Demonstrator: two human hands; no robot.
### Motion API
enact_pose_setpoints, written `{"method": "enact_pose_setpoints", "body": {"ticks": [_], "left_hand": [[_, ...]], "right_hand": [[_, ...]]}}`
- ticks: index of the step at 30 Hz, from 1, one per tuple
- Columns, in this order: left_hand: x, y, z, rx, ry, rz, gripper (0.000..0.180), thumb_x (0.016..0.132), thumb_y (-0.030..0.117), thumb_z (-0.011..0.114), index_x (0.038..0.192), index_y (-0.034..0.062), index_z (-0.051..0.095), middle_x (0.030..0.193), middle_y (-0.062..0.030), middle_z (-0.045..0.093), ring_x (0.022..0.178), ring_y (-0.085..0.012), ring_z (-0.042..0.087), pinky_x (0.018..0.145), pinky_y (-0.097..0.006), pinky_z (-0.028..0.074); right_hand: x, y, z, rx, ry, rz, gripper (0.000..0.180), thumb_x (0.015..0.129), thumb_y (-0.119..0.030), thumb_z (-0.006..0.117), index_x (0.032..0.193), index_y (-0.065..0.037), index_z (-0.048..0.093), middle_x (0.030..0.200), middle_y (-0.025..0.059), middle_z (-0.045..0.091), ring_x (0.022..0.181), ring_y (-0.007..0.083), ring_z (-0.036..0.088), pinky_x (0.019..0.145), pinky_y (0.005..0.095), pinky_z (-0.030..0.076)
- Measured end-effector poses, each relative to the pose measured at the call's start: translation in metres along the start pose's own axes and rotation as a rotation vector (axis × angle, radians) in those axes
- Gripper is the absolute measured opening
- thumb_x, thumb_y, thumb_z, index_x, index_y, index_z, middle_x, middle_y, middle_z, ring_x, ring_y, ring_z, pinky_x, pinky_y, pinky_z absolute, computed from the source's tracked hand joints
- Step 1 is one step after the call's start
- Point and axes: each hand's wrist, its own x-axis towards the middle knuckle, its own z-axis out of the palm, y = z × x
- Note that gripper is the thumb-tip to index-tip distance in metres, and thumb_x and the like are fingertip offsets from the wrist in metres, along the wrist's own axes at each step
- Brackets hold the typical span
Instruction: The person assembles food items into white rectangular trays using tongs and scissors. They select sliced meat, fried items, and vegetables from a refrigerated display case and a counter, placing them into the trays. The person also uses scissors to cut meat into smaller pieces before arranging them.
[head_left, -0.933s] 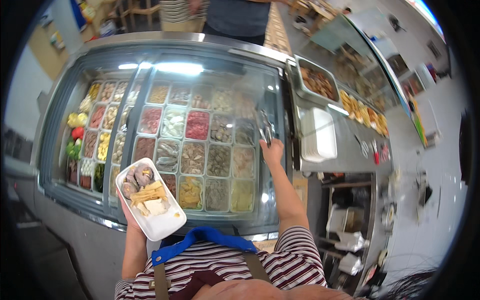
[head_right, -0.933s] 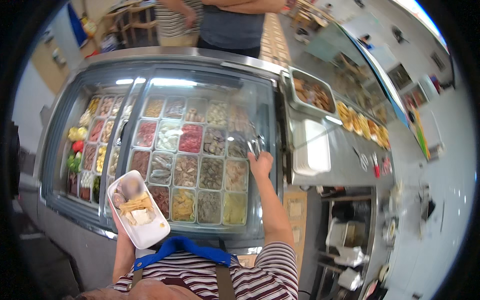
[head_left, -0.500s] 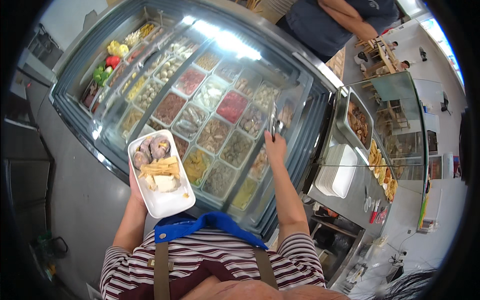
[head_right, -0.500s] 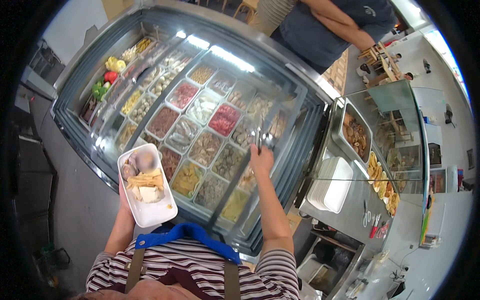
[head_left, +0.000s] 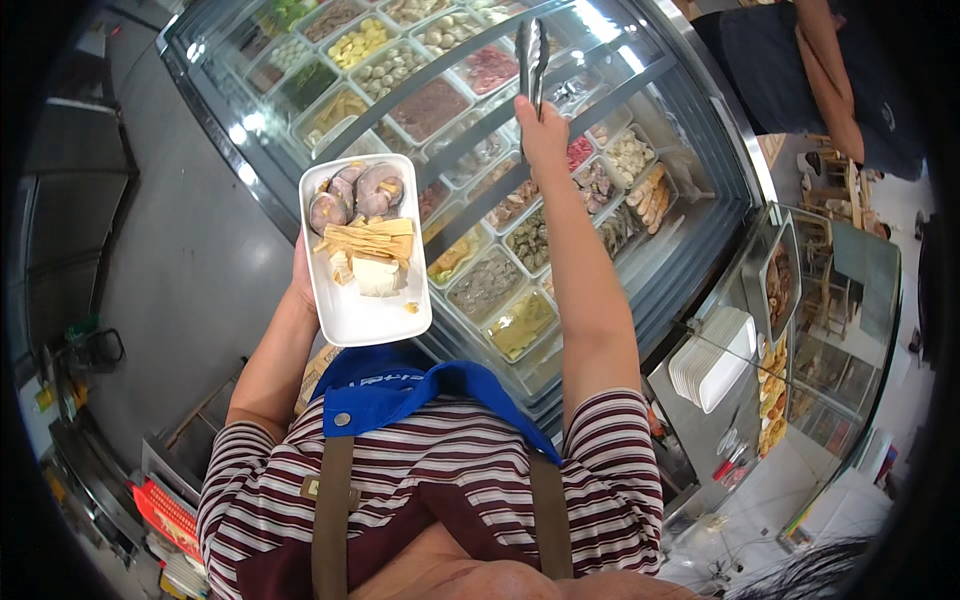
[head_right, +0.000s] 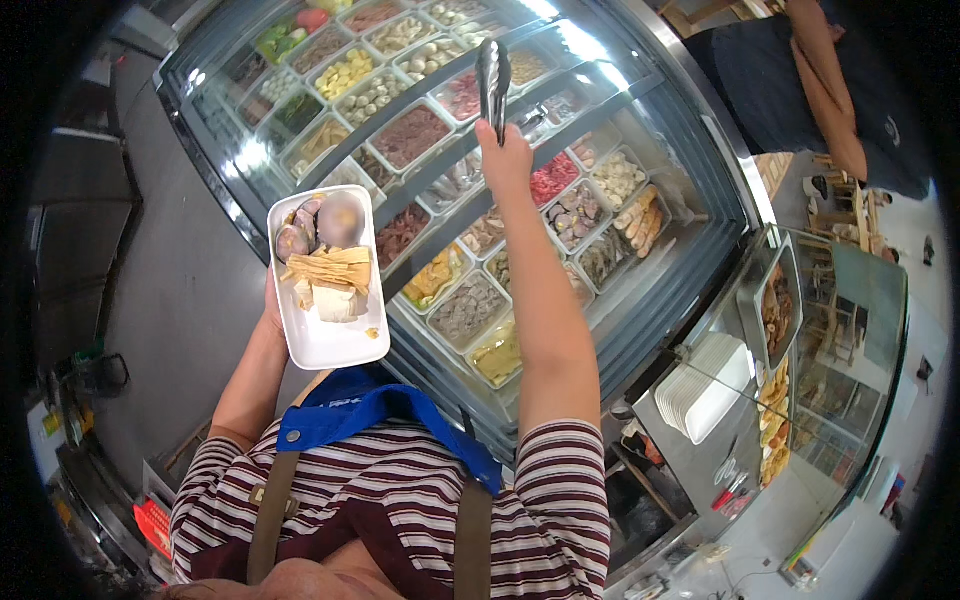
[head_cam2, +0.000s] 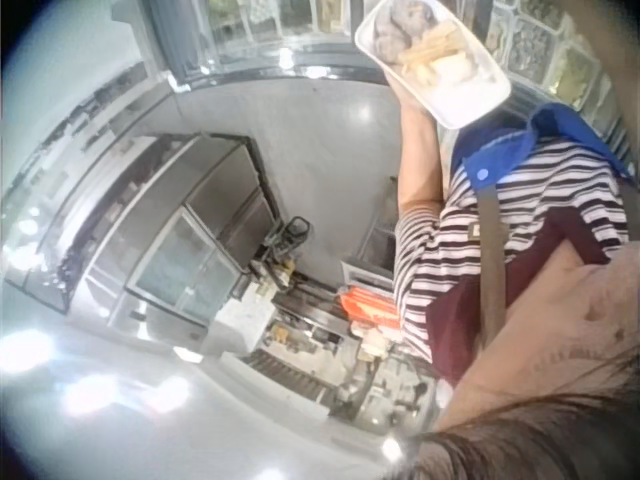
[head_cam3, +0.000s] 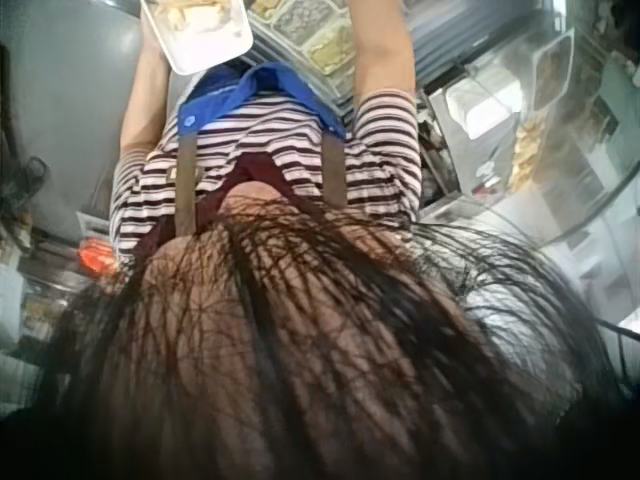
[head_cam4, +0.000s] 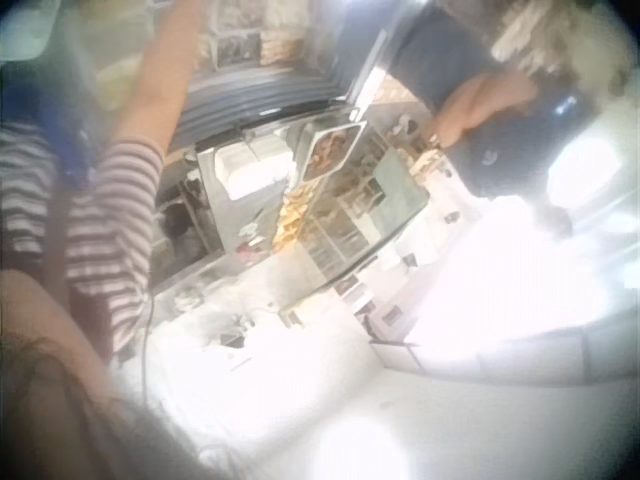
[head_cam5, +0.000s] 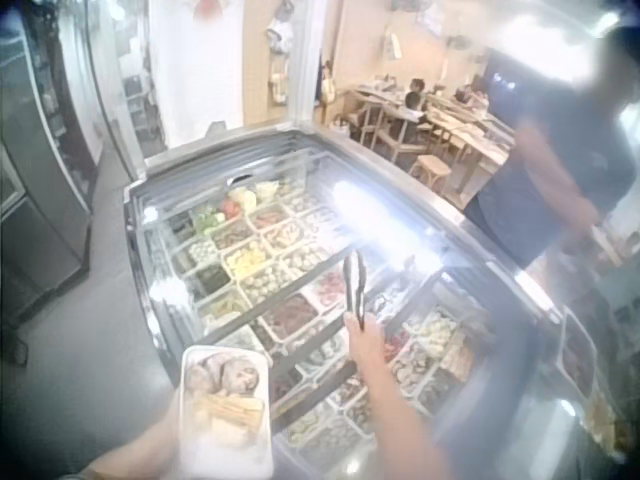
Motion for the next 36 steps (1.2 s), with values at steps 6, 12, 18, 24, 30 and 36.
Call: {"method": "enact_pose_setpoints", "body": {"ticks": [6,12,18,24,30,36], "left_hand": [[-0.001,0.010,-0.028,-0.074,-0.028,0.039,0.057,0.093,0.042,0.040,0.138,0.0083,0.037,0.133,-0.0184,0.046,0.116,-0.0353,0.051,0.099,-0.050,0.042],[0.007,0.011,-0.076,-0.044,0.046,0.141,0.049,0.096,0.036,0.036,0.138,0.0129,0.036,0.137,-0.0141,0.043,0.120,-0.0333,0.047,0.102,-0.048,0.039],[0.008,0.013,-0.094,0.019,0.172,0.133,0.050,0.095,0.039,0.037,0.134,0.0075,0.041,0.132,-0.0168,0.046,0.116,-0.0341,0.050,0.099,-0.048,0.041],[0.007,0.009,-0.097,-0.006,0.181,0.142,0.052,0.094,0.040,0.037,0.133,0.0067,0.041,0.132,-0.0176,0.047,0.115,-0.0344,0.051,0.099,-0.048,0.042],[0.002,0.003,-0.081,-0.002,0.230,0.189,0.053,0.094,0.041,0.037,0.133,0.0058,0.041,0.131,-0.0184,0.047,0.114,-0.0348,0.051,0.099,-0.048,0.042],[-0.005,-0.015,-0.049,0.018,0.343,0.210,0.055,0.093,0.043,0.038,0.133,0.0050,0.041,0.130,-0.0192,0.048,0.114,-0.0352,0.052,0.098,-0.048,0.042]], "right_hand": [[0.030,-0.001,0.033,0.153,0.011,0.056,0.039,0.085,-0.035,0.065,0.077,0.002,0.058,0.065,0.0031,0.050,0.061,0.0132,0.043,0.055,0.0320,0.035],[0.048,-0.026,0.058,0.463,0.010,0.191,0.038,0.084,-0.031,0.065,0.085,0.007,0.061,0.072,0.0091,0.060,0.065,0.0164,0.051,0.060,0.0343,0.041],[0.049,0.001,0.041,0.385,-0.052,0.222,0.040,0.084,-0.037,0.064,0.085,0.003,0.059,0.069,0.0073,0.056,0.061,0.0157,0.047,0.056,0.0348,0.041],[-0.086,0.054,-0.021,-0.179,-0.283,0.122,0.045,0.084,-0.046,0.061,0.083,-0.001,0.060,0.074,0.0169,0.061,0.069,0.0267,0.061,0.063,0.0377,0.047],[-0.207,0.104,-0.054,-0.814,-0.702,0.280,0.046,0.084,-0.046,0.058,0.080,0.000,0.061,0.079,0.0214,0.064,0.079,0.0366,0.064,0.070,0.0474,0.048],[-0.183,0.087,-0.029,-0.875,-0.807,0.257,0.042,0.084,-0.039,0.060,0.095,0.001,0.061,0.085,0.0178,0.068,0.082,0.0314,0.067,0.071,0.0412,0.051]]}}
